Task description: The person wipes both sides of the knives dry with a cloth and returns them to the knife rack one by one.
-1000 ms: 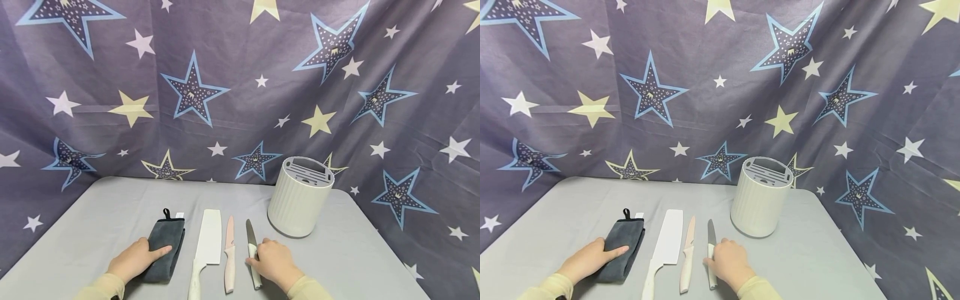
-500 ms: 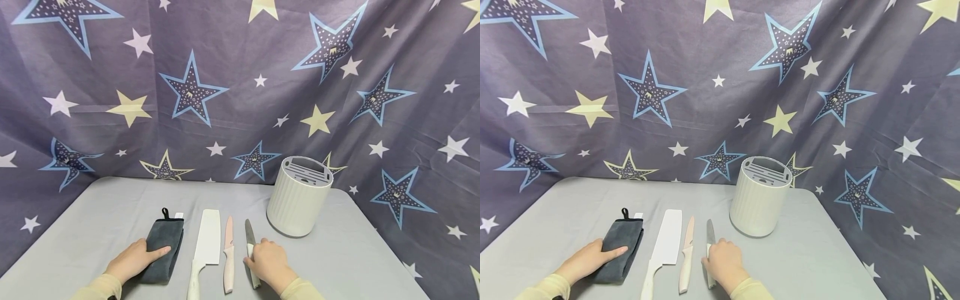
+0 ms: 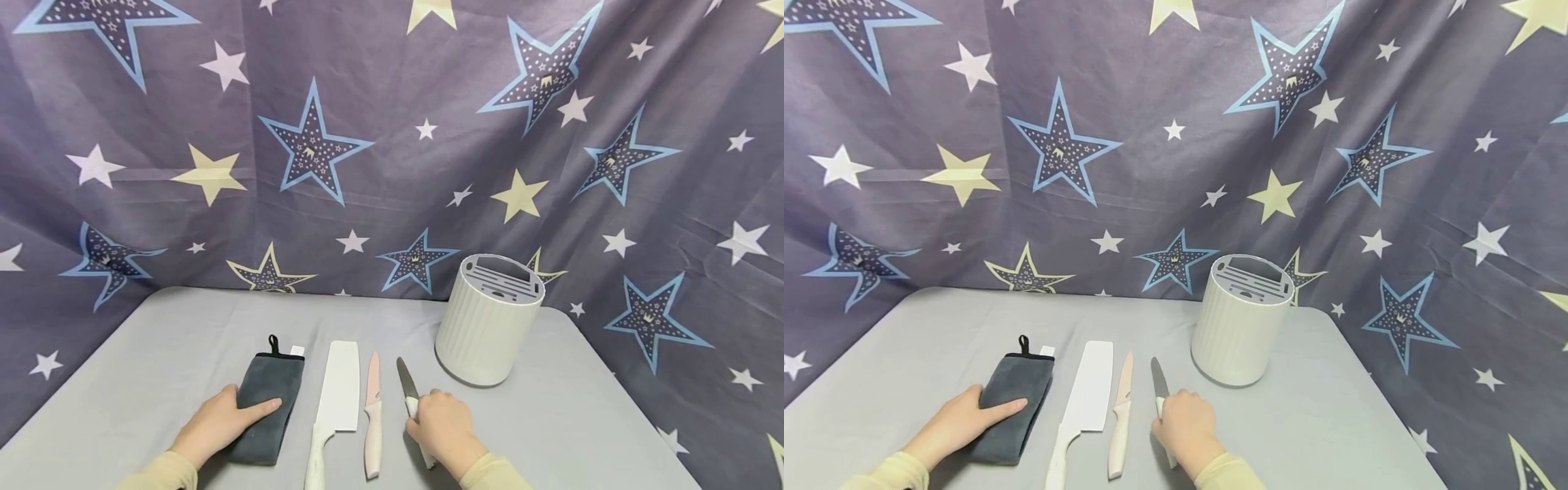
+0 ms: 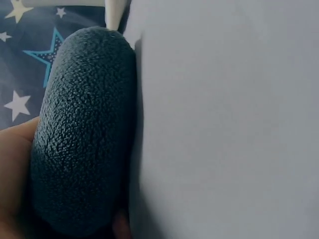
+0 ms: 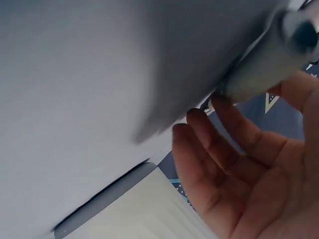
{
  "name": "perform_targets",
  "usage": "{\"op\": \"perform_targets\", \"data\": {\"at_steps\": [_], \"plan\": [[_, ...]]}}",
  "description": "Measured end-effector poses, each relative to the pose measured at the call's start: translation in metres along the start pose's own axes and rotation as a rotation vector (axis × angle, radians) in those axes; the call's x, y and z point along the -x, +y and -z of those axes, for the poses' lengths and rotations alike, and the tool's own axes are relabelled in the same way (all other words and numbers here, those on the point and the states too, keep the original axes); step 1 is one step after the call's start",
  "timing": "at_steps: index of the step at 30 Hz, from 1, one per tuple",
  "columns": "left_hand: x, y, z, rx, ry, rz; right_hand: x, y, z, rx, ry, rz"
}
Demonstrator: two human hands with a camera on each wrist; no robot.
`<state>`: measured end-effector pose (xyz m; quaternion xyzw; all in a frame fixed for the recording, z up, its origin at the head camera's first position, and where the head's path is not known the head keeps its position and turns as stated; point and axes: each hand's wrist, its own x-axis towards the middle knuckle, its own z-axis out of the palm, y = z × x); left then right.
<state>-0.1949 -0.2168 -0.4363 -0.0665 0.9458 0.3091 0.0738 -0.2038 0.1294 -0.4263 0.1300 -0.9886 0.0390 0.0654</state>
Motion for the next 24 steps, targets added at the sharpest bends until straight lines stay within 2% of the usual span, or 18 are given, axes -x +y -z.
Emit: {"op": "perform_targets", "data": {"at_steps": [5,13,18,24], "plan": [[-0.001,0.004,-0.002,0.116,0.014,-0.019,0.000,0.004,0.001,-0.114,-0.018,-0.041],[0.003,0.016,-0.003,0.256,0.053,-0.008,0.000,0.009,0.006,-0.195,-0.015,-0.072],[0.008,0.028,0.000,0.320,0.080,-0.025,0.001,0.014,0.010,-0.247,0.019,-0.054],[0.017,0.048,0.001,0.348,0.111,-0.085,0.003,0.019,0.009,-0.244,0.115,-0.036]]}}
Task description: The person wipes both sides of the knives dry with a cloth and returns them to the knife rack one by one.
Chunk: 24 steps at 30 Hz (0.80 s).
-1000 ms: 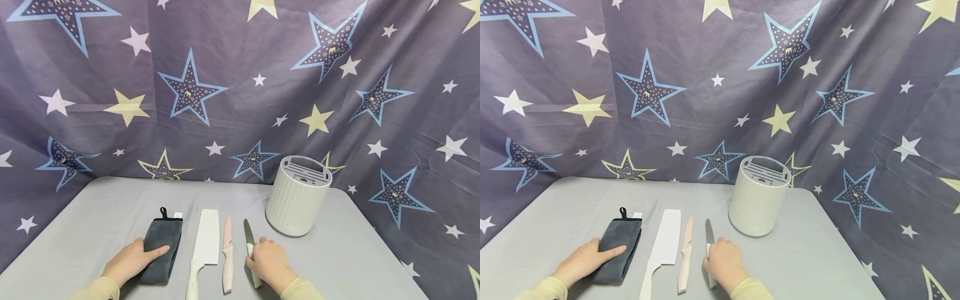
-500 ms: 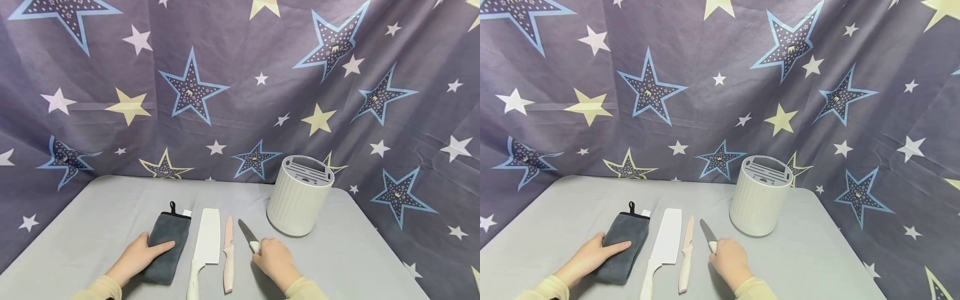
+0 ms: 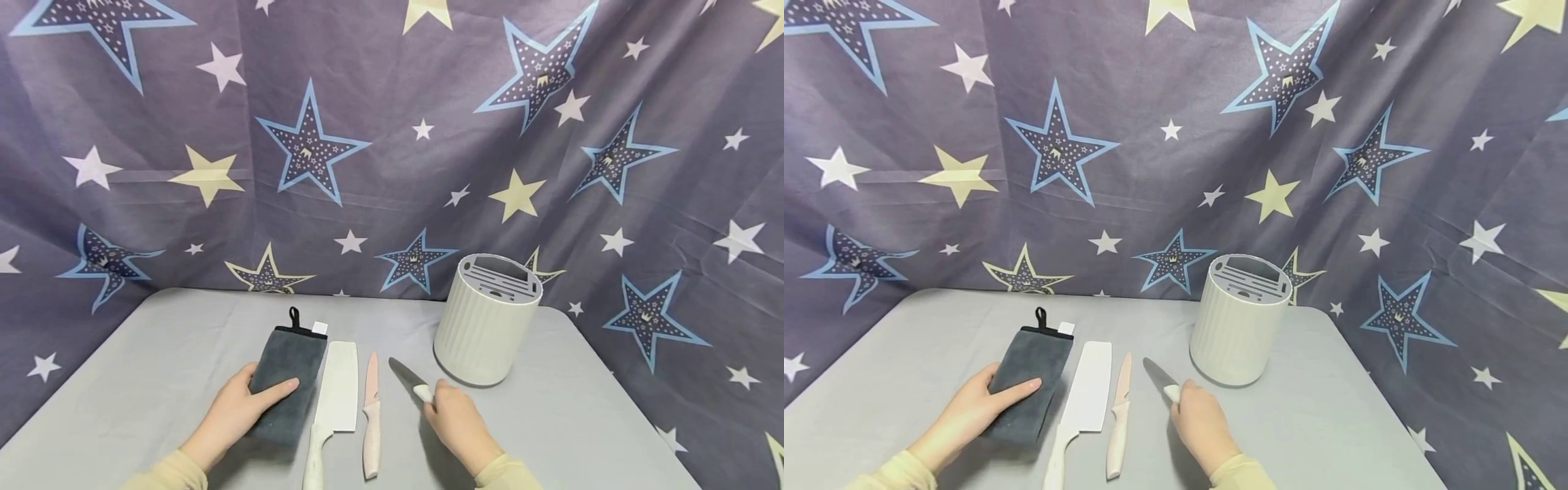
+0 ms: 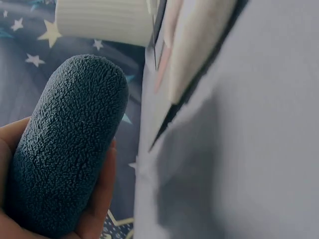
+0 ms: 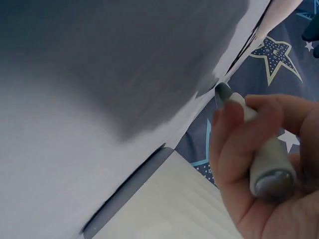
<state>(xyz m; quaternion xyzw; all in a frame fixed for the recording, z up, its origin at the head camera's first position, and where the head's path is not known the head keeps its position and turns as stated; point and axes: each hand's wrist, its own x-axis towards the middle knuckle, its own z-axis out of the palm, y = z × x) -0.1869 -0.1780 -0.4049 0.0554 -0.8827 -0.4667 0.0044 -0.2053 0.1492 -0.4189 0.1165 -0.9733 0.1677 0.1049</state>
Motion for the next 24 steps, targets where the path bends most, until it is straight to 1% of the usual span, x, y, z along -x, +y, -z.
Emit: {"op": "perform_targets", "data": {"at_steps": [4,7,11,14,19,22,24], "plan": [[0.006,0.010,-0.004,0.038,0.025,-0.016,-0.001,0.001,0.001,0.016,0.040,-0.001],[0.011,0.018,-0.006,0.094,0.036,-0.019,-0.001,0.000,0.002,0.021,0.049,-0.002],[0.020,0.030,-0.010,0.168,0.040,-0.014,0.001,-0.003,0.002,0.016,0.069,0.023],[0.026,0.040,-0.013,0.204,0.027,-0.017,0.002,-0.007,0.003,0.003,0.092,0.038],[0.033,0.050,-0.021,0.213,0.011,-0.042,0.004,-0.013,0.006,-0.028,0.139,0.038],[0.036,0.054,-0.025,0.236,-0.006,-0.043,0.006,-0.016,0.008,-0.034,0.181,0.062],[0.037,0.055,-0.028,0.261,-0.019,-0.044,0.007,-0.019,0.010,-0.030,0.213,0.093]]}}
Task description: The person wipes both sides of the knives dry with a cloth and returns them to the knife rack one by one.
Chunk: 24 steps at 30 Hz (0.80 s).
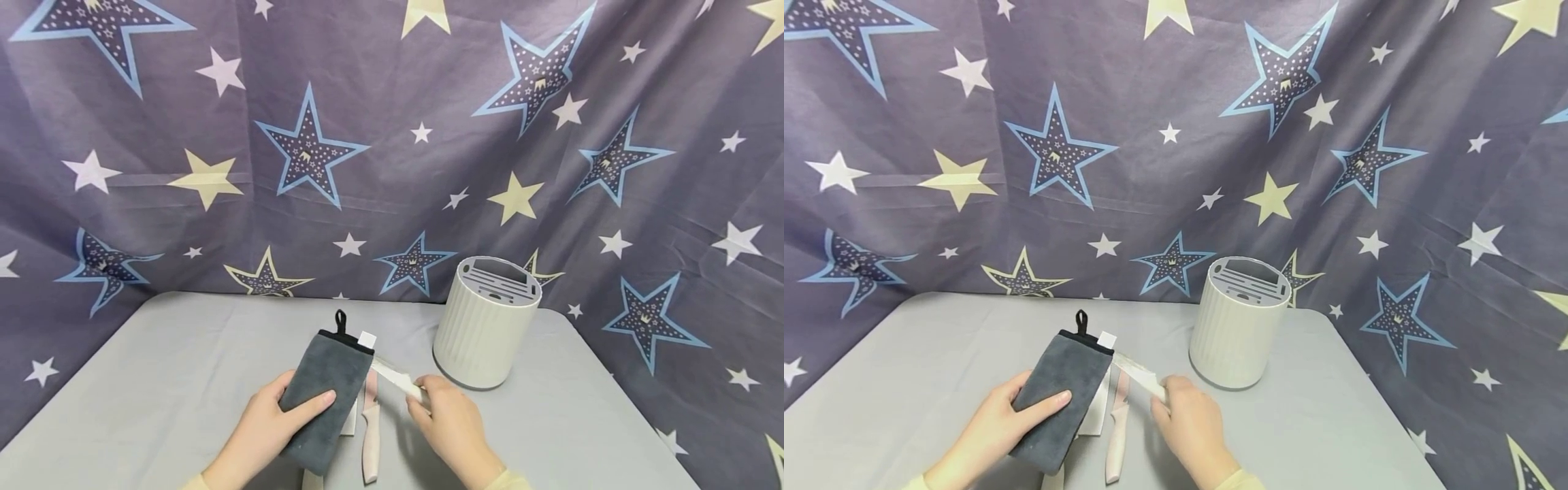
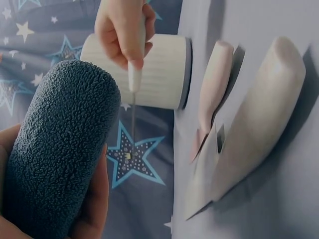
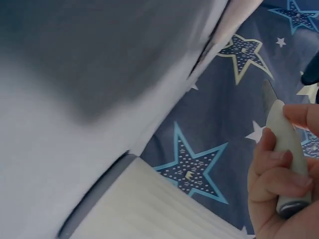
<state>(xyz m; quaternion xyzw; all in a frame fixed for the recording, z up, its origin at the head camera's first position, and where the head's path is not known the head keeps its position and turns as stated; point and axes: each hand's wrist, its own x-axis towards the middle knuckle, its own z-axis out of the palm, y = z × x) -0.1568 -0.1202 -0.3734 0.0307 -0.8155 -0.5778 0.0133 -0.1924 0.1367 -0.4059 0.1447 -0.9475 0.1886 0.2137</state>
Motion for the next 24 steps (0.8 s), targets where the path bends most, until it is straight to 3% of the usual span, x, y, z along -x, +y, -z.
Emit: {"op": "perform_targets", "data": {"at_steps": [6,13,24], "plan": [[0.000,0.000,-0.011,0.088,-0.031,-0.021,0.004,-0.008,0.002,-0.005,0.043,0.067],[-0.001,0.003,-0.021,0.206,-0.144,-0.006,0.006,-0.013,0.001,-0.027,0.067,0.104],[-0.001,0.006,-0.033,0.263,-0.199,-0.026,0.010,-0.020,0.002,-0.103,0.051,0.119]]}}
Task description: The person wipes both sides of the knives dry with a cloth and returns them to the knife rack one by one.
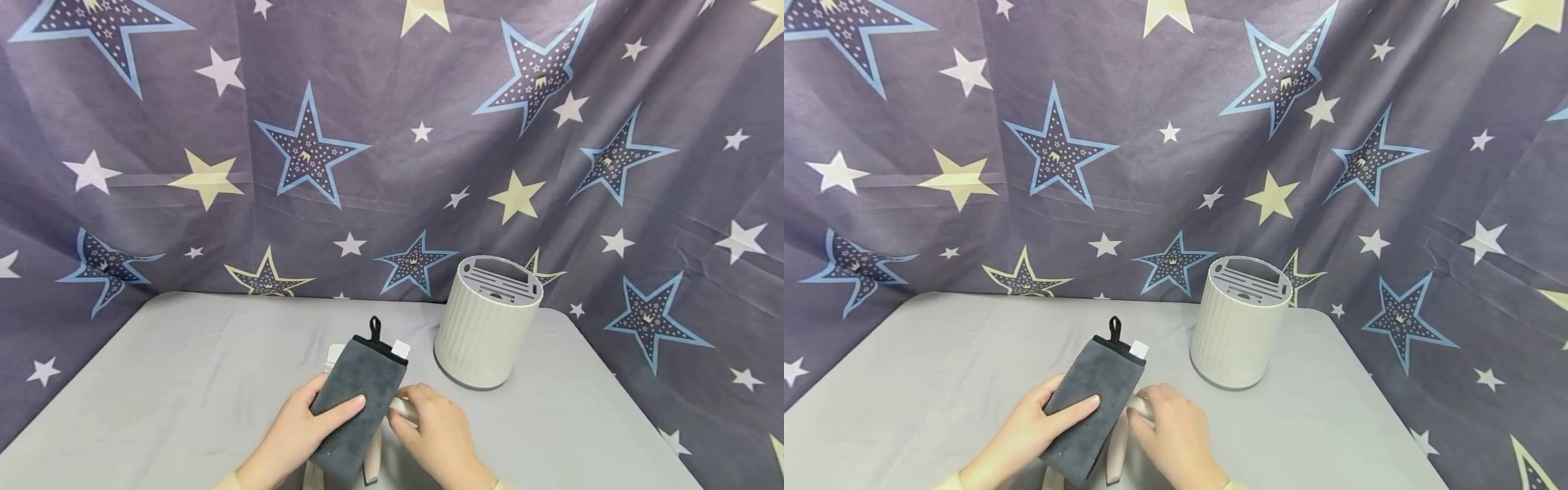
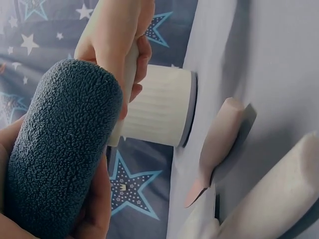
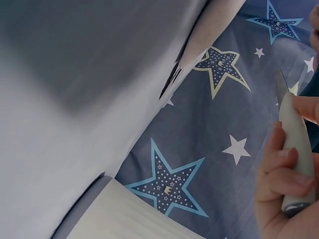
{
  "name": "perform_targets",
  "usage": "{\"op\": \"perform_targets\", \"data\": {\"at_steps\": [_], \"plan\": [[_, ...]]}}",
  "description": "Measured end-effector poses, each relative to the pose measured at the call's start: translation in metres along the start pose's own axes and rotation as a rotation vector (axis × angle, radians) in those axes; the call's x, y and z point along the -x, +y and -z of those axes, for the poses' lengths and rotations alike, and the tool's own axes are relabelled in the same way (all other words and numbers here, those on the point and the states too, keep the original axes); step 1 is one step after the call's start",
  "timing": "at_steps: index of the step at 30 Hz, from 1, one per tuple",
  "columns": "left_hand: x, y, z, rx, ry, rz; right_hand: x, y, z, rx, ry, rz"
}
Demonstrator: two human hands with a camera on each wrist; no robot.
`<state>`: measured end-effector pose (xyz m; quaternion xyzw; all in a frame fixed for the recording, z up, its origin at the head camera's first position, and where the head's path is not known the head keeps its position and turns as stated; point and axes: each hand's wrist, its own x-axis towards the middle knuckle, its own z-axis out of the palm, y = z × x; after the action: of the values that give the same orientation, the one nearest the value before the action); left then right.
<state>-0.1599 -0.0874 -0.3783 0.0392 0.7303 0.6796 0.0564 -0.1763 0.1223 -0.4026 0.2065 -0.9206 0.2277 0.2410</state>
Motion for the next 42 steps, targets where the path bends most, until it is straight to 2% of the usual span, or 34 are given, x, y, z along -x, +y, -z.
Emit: {"op": "perform_targets", "data": {"at_steps": [5,11,15,24,32,42], "plan": [[-0.002,-0.001,-0.001,-0.001,0.012,0.013,0.001,-0.002,0.000,-0.014,0.018,0.009],[-0.003,-0.006,0.000,-0.038,0.069,0.052,0.003,-0.003,-0.001,-0.020,0.067,0.041],[-0.003,-0.009,0.001,-0.045,0.100,0.077,0.004,-0.003,-0.002,-0.045,0.068,0.034],[-0.007,-0.016,0.003,-0.094,0.154,0.097,0.007,0.000,-0.004,-0.062,0.086,0.042],[-0.008,-0.021,0.009,-0.118,0.212,0.085,0.008,0.001,-0.006,-0.047,0.146,0.065],[-0.009,-0.021,0.019,-0.245,0.262,0.088,0.007,0.002,-0.005,-0.063,0.127,0.041]]}}
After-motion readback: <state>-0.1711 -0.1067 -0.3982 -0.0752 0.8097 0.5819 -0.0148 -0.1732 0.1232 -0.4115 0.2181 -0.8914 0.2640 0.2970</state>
